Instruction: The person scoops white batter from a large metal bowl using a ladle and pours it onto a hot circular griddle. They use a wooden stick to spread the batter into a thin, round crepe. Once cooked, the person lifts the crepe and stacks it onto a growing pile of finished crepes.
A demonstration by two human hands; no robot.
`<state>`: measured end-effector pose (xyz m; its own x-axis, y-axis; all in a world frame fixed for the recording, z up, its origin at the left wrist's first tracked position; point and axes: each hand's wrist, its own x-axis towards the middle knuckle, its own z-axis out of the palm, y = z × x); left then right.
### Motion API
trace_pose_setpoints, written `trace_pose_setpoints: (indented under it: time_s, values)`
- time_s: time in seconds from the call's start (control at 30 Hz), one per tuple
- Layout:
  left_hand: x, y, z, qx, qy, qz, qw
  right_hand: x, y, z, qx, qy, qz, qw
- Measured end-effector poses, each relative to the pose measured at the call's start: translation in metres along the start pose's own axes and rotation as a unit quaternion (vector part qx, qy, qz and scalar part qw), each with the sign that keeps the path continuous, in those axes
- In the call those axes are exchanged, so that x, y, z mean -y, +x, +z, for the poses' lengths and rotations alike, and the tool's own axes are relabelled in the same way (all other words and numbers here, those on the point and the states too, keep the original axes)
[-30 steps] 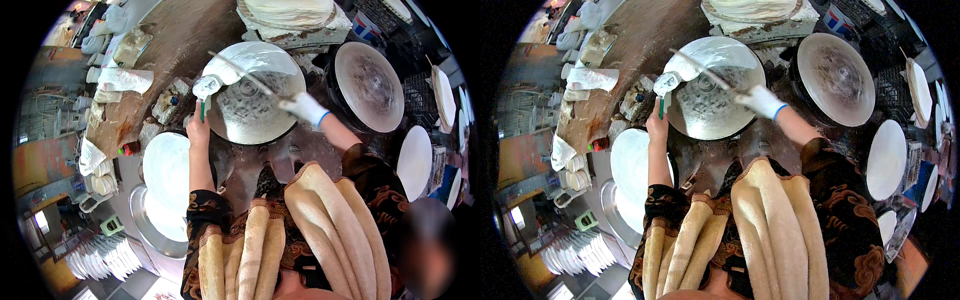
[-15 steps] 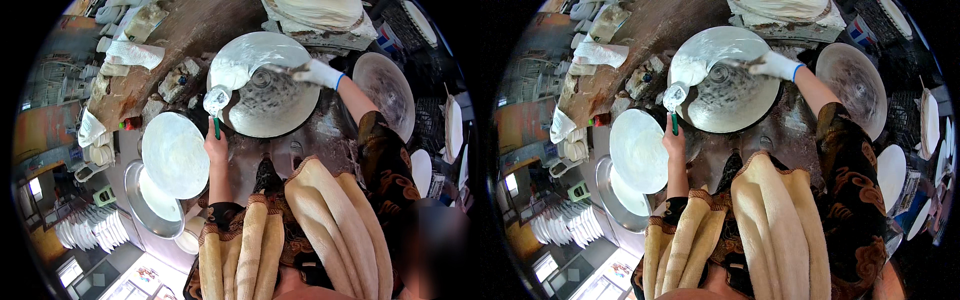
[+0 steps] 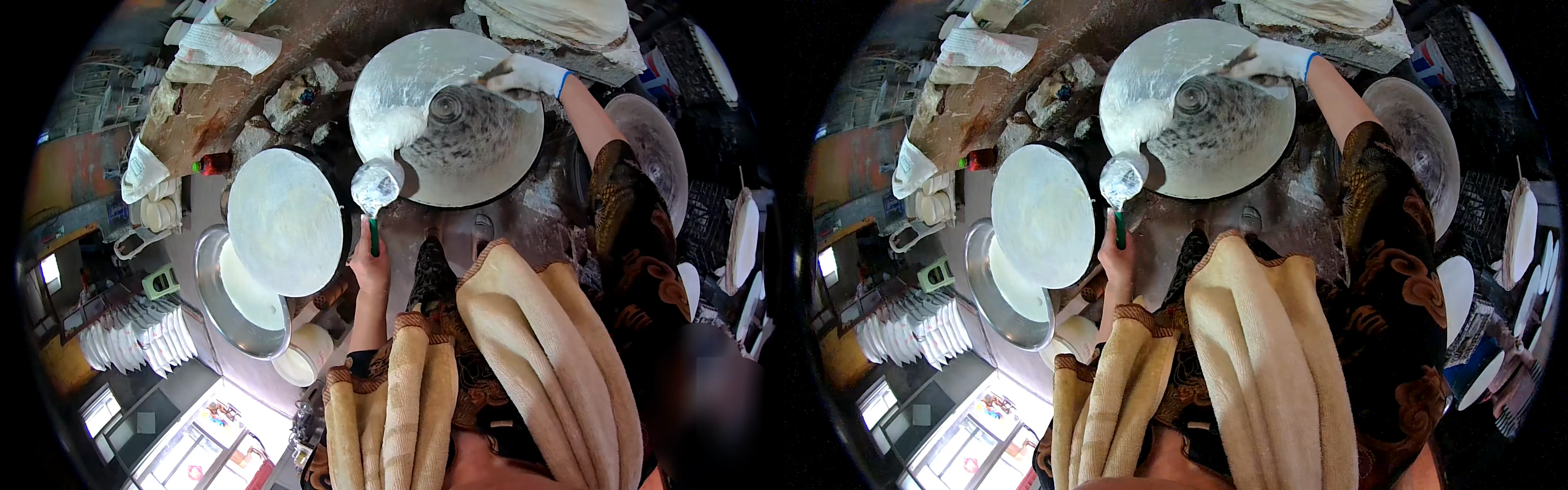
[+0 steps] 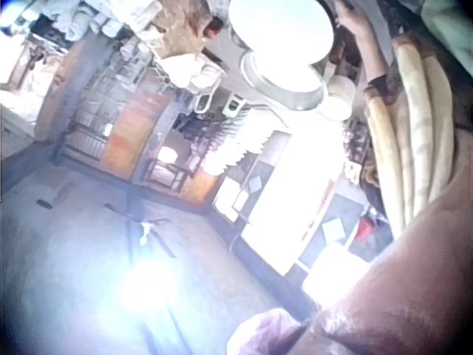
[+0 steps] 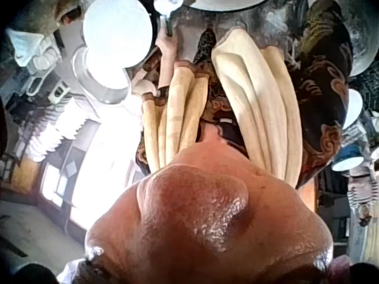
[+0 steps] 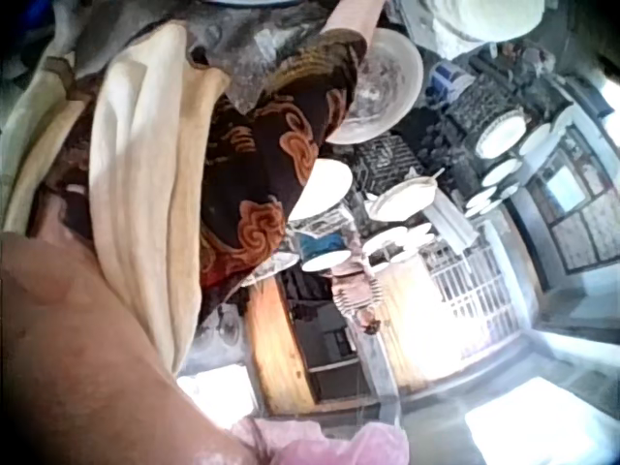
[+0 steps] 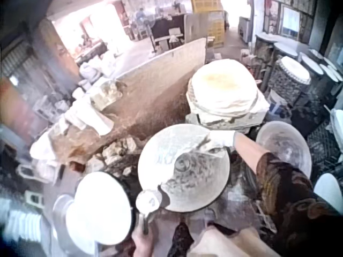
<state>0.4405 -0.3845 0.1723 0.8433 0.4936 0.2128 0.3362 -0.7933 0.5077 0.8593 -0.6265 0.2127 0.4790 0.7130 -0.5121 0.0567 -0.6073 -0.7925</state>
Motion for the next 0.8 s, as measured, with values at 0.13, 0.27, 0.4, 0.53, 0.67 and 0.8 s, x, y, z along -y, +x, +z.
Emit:
trace_pose_setpoints:
  time_s: [0.13, 0.27, 0.4, 0.53, 0.67, 0.8]
  values:
    - [-0.004, -0.017, -0.004, 0.003, -0.021, 0.022, 1.000, -0.012, -0.011, -0.003, 0.118, -0.050, 0.070, 0.989]
    - [-0.012, -0.037, -0.012, 0.045, -0.014, 0.032, 0.998, -0.007, -0.018, -0.047, 0.146, -0.079, 0.020, 0.986]
    - [-0.030, -0.033, -0.016, 0.105, -0.059, 0.033, 0.992, -0.012, 0.044, -0.042, 0.021, -0.119, -0.037, 0.992]
    - [-0.036, -0.022, -0.016, 0.110, -0.086, 0.079, 0.987, 0.046, 0.011, -0.003, 0.136, -0.070, 0.058, 0.986]
    - [-0.020, -0.010, -0.040, -0.026, -0.125, 0.027, 0.991, -0.014, 0.016, -0.041, 0.258, -0.131, 0.073, 0.954]
    - [-0.074, 0.021, -0.090, -0.169, -0.423, -0.295, 0.840, -0.006, 0.015, -0.076, 0.181, -0.167, 0.022, 0.969]
